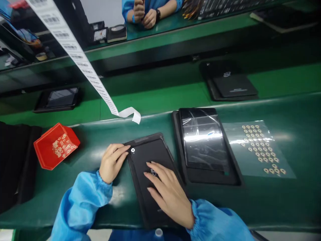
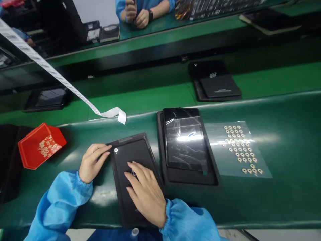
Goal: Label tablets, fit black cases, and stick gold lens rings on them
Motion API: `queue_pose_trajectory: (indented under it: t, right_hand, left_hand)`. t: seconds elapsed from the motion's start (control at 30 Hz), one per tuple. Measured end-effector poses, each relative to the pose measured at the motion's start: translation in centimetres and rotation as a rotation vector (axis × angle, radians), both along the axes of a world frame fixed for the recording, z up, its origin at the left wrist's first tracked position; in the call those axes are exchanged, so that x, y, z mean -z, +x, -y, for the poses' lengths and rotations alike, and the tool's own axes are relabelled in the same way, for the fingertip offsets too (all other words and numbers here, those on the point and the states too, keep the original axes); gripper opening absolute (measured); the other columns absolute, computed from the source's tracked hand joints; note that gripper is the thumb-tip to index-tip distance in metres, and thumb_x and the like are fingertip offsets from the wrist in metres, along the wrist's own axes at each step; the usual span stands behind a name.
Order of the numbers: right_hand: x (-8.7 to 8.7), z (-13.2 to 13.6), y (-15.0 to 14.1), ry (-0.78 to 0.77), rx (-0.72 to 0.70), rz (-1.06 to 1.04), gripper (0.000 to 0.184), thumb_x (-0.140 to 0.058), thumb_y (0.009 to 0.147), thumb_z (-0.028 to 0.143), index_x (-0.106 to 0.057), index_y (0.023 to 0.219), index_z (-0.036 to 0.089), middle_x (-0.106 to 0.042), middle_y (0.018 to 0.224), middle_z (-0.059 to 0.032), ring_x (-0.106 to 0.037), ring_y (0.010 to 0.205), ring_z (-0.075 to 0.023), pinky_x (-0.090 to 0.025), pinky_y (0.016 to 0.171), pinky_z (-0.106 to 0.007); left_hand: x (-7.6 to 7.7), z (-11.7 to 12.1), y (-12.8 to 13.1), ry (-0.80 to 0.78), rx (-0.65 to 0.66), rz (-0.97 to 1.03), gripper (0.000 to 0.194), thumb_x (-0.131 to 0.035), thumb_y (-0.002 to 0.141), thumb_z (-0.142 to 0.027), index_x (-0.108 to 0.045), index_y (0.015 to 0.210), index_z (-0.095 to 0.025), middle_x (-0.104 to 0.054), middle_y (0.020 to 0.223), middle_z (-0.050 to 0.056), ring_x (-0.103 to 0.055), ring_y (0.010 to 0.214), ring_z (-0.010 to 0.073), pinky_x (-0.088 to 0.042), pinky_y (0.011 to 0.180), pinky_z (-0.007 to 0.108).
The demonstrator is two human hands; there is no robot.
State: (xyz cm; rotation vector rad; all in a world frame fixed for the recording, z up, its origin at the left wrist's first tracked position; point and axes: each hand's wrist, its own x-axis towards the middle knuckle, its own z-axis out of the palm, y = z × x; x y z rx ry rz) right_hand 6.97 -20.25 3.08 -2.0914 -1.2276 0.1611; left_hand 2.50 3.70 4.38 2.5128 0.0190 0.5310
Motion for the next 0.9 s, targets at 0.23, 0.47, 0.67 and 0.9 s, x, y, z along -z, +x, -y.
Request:
queue_pose_trajectory:
  t: [0.23, 0.47, 0.67, 0.9]
  right_hand:
    - [-0.5, 0.2, 0.3, -0.015, -0.02, -0.058, 0.031, -0.044, 0.094, 0.012, -0.059, 0.121, 0.018, -0.049, 0.141, -0.0059, -0.036, 0.135, -0.0217, -0.033, 0.103, -0.038]
    - [-0.5, 0.2, 0.3, 0.025, -0.051, -0.131, 0.027, -0.043, 0.099, 0.02, -0.059, 0.12, 0.017, -0.049, 0.142, -0.0061, -0.031, 0.139, -0.0219, -0.026, 0.104, -0.037]
    - [-0.6, 0.0, 0.4, 0.026, -0.023, -0.128, 0.02, -0.055, 0.095, 0.024, -0.061, 0.114, 0.02, -0.054, 0.139, -0.0029, -0.038, 0.134, -0.0198, -0.026, 0.103, -0.037]
    - [-0.8, -0.3, 0.5, 0.038, 0.0, -0.097, 0.02, -0.052, 0.095, 0.025, -0.06, 0.113, 0.023, -0.055, 0.137, 0.0008, -0.039, 0.133, -0.0186, -0.027, 0.102, -0.037]
  left_hand:
    - [-1.8, 0.1, 1.8, 0.091, 0.148, -0.101, 0.008, -0.062, 0.092, -0.014, -0.064, 0.099, -0.016, -0.064, 0.095, 0.004, -0.055, 0.088, 0.016, -0.046, 0.08, 0.029]
    - [-2.5, 0.3, 2.9, 0.189, 0.143, -0.131, 0.005, -0.067, 0.089, -0.014, -0.064, 0.093, -0.015, -0.063, 0.089, 0.003, -0.054, 0.084, 0.0159, -0.045, 0.076, 0.029]
    - [-0.2, 2.6, 1.7, 0.196, -0.057, -0.02, 0.011, -0.068, 0.087, -0.01, -0.063, 0.094, -0.017, -0.061, 0.089, 0.004, -0.056, 0.093, 0.0207, -0.044, 0.09, 0.041]
    - [0.2, 2.6, 0.2, 0.285, -0.059, -0.098, 0.024, -0.061, 0.092, -0.016, -0.063, 0.115, -0.022, -0.064, 0.111, 0.008, -0.052, 0.121, 0.0274, -0.027, 0.109, 0.054]
